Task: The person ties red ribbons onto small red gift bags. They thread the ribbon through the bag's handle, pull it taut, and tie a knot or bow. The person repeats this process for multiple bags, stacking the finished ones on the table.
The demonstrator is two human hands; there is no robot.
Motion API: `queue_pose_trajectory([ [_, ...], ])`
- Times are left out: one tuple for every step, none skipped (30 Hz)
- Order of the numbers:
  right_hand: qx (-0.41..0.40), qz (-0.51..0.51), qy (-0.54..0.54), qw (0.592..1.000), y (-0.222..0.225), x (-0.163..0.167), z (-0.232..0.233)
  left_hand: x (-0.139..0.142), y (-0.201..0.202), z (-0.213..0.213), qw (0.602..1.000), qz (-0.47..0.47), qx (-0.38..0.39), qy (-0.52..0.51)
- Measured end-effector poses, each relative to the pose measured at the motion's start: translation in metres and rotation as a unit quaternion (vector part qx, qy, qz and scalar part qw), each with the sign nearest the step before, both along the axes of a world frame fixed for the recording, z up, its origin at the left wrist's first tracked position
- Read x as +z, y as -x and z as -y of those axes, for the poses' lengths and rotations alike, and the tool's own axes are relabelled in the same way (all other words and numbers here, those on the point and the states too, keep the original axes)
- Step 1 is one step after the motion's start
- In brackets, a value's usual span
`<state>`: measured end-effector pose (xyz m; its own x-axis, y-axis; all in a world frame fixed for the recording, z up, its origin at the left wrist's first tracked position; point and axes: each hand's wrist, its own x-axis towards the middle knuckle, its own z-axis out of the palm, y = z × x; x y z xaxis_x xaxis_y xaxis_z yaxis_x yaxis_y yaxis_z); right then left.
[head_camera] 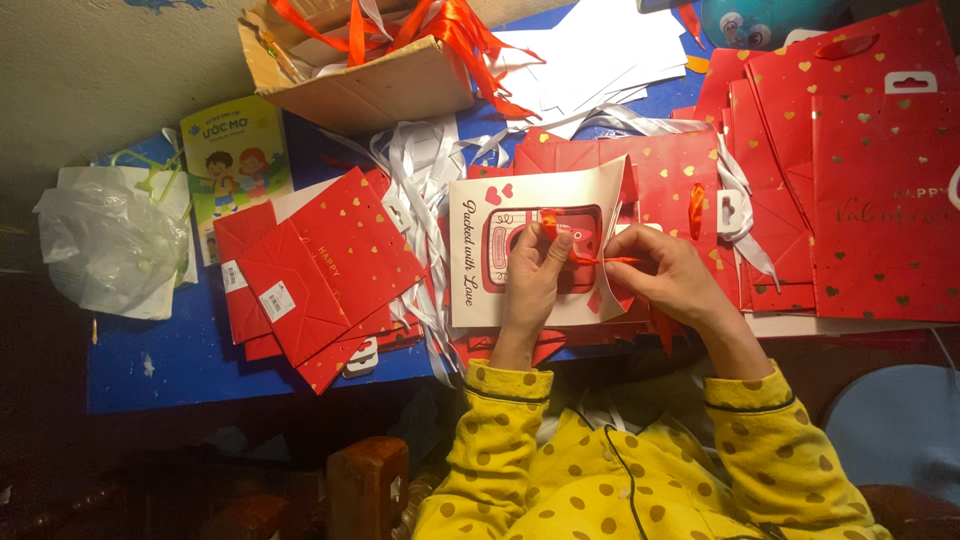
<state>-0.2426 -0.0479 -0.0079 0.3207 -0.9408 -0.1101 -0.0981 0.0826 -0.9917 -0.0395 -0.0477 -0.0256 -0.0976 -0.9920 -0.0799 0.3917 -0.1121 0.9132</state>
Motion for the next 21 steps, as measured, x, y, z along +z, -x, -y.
queue_pose_trajectory([
  [-0.001,-0.01,0.002,1.0,0.001,-0.001,0.0,0.001,0.0,0.001,1.0,-0.016,-0.006,-0.01],
  [-0.005,-0.011,-0.011,1.0,0.001,-0.002,0.0,0.001,0.0,0.002,0.999,-0.033,-0.011,-0.019],
  [-0.009,-0.011,-0.023,1.0,0.001,-0.002,0.0,0.002,-0.001,0.002,1.0,-0.003,-0.029,-0.001],
  [-0.012,-0.011,-0.036,0.999,0.002,-0.003,0.0,0.003,-0.001,0.002,0.998,0.028,-0.047,0.018],
  [-0.012,0.001,-0.034,0.999,0.002,-0.003,0.0,0.004,-0.001,0.003,0.996,0.058,-0.065,0.037],
  [-0.012,0.014,-0.032,0.999,0.002,-0.004,0.0,0.006,-0.002,0.001,0.994,0.06,-0.084,0.017],
  [-0.012,0.027,-0.03,0.999,0.002,-0.004,0.0,0.008,-0.003,-0.003,0.993,0.061,-0.104,-0.003],
  [-0.014,0.031,-0.026,0.999,0.001,-0.005,0.0,0.01,-0.005,-0.005,0.99,0.063,-0.124,-0.023],
  [-0.015,0.035,-0.022,0.999,0.001,-0.005,-0.001,0.013,-0.007,-0.005,0.989,0.082,-0.124,0.005],
  [-0.017,0.039,-0.019,0.999,0.001,-0.006,-0.001,0.014,-0.01,-0.004,0.987,0.1,-0.125,0.033],
  [-0.019,0.032,-0.029,0.999,0.001,-0.006,-0.001,0.016,-0.011,-0.004,0.983,0.118,-0.126,0.062],
  [-0.02,0.025,-0.039,0.999,0.001,-0.007,-0.001,0.017,-0.011,-0.004,0.983,0.118,-0.124,0.063],
  [-0.021,0.018,-0.049,0.998,0.001,-0.008,-0.002,0.017,-0.011,-0.003,0.983,0.119,-0.12,0.064],
  [-0.022,0.026,-0.053,0.998,0.001,-0.008,-0.002,0.017,-0.01,-0.003,0.984,0.12,-0.117,0.065],
  [-0.022,0.033,-0.056,0.998,0.002,-0.009,-0.002,0.016,-0.009,-0.003,0.987,0.108,-0.114,0.043],
  [-0.022,0.04,-0.06,0.997,0.002,-0.009,-0.002,0.015,-0.008,-0.003,0.989,0.096,-0.111,0.02],
  [-0.022,0.035,-0.057,0.998,0.002,-0.01,-0.002,0.013,-0.007,-0.004,0.991,0.084,-0.109,-0.003],
  [-0.022,0.029,-0.053,0.998,0.002,-0.01,-0.001,0.012,-0.006,-0.004,0.991,0.073,-0.11,-0.007],
  [-0.022,0.024,-0.049,0.998,0.001,-0.009,-0.001,0.01,-0.006,-0.006,0.992,0.062,-0.112,-0.01],
  [-0.022,0.022,-0.045,0.999,0.001,-0.009,-0.001,0.009,-0.006,-0.007,0.992,0.051,-0.113,-0.014],
  [-0.022,0.021,-0.04,0.999,0.001,-0.009,-0.001,0.008,-0.005,-0.006,0.992,0.057,-0.108,-0.002],
])
